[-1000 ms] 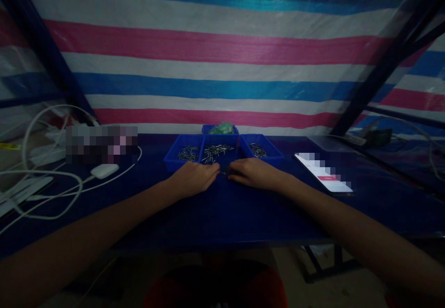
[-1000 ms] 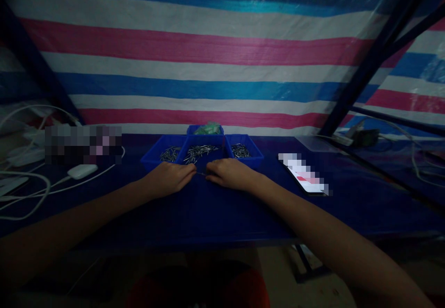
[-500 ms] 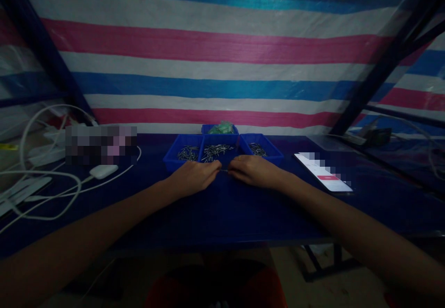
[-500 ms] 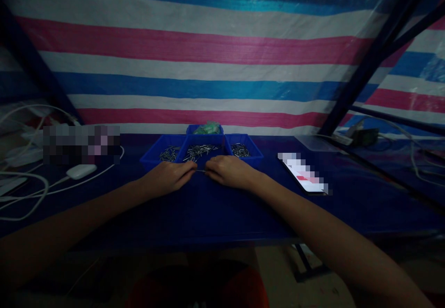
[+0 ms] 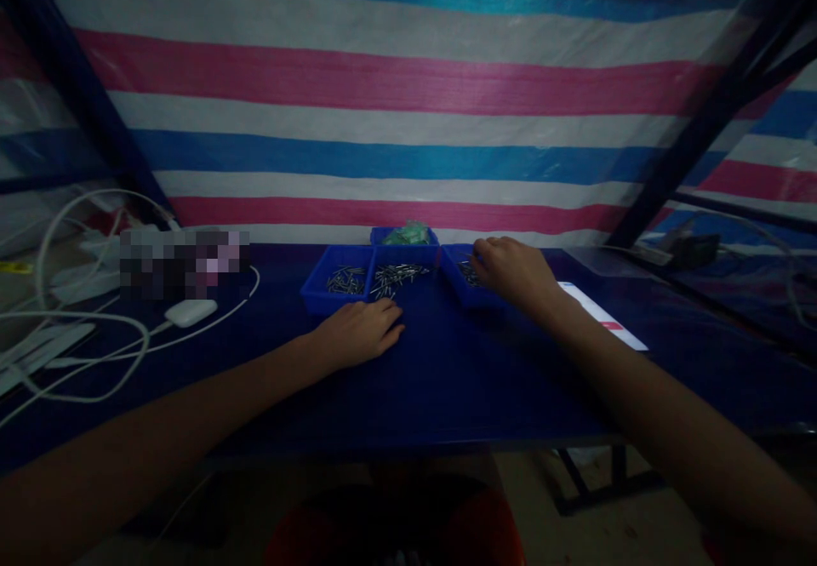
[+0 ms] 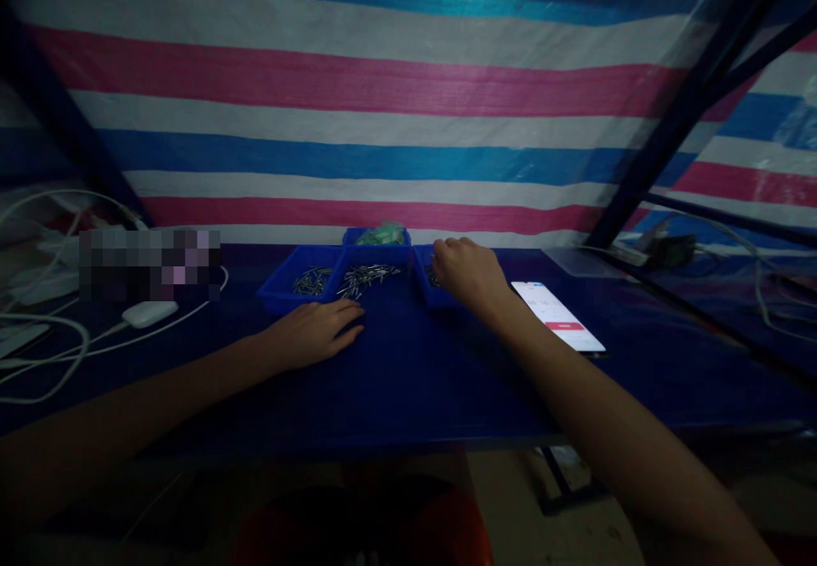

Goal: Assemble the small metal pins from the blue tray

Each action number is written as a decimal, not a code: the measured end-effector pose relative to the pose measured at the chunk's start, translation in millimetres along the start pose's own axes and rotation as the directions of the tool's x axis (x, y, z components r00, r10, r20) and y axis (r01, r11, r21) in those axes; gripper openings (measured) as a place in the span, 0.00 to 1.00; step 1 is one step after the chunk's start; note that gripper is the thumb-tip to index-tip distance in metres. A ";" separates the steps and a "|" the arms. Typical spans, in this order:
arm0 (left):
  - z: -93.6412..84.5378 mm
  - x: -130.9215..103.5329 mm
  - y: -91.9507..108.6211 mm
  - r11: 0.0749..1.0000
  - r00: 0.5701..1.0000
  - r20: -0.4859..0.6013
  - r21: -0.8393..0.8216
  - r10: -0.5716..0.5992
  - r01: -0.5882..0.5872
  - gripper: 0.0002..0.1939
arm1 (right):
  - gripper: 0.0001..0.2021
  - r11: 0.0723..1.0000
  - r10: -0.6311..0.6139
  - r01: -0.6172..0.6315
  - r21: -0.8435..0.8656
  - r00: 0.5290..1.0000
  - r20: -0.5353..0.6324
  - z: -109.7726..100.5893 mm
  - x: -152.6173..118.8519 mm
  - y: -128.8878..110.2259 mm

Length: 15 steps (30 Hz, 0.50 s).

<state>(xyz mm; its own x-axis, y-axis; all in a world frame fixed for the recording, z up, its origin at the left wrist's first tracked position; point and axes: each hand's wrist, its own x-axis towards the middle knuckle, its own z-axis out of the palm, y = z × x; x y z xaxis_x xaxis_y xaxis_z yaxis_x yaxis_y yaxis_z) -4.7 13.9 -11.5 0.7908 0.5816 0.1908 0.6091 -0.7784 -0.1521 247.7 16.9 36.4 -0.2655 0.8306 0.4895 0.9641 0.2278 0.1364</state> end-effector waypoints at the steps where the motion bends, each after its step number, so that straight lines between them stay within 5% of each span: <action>1: 0.4 0.2 -0.1 1.000 1.000 0.005 -0.003 -0.003 0.003 0.17 | 0.10 0.999 0.030 -0.030 -0.011 1.000 0.000 1.4 -0.3 2.6; 5: 0.9 0.6 0.3 1.000 1.000 0.009 -0.003 -0.024 0.024 0.20 | 0.09 0.996 0.015 -0.017 -0.083 1.000 -0.022 3.9 0.1 2.4; 9: 3.5 1.1 3.2 0.996 0.996 -0.003 0.018 -0.084 0.084 0.26 | 0.10 0.987 -0.162 0.162 0.017 0.987 -0.014 0.5 1.1 -13.5; 12: 6.6 2.0 6.1 0.986 0.987 -0.003 0.041 -0.164 0.164 0.28 | 0.09 0.894 -0.416 0.399 0.206 0.908 0.049 -0.9 -2.8 -31.3; 15: 8.1 2.5 7.6 0.985 0.985 0.003 0.022 -0.173 0.173 0.26 | 0.09 0.810 -0.549 0.504 0.299 0.831 0.087 2.7 -9.1 -47.4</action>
<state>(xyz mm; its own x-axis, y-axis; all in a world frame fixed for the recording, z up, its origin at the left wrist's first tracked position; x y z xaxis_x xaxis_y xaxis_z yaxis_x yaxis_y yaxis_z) 2.5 11.3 -20.0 0.6739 0.7078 0.2117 0.7376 -0.6609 -0.1381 204.4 -0.1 23.1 -0.7499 0.6094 0.2574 0.6478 0.7553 0.0993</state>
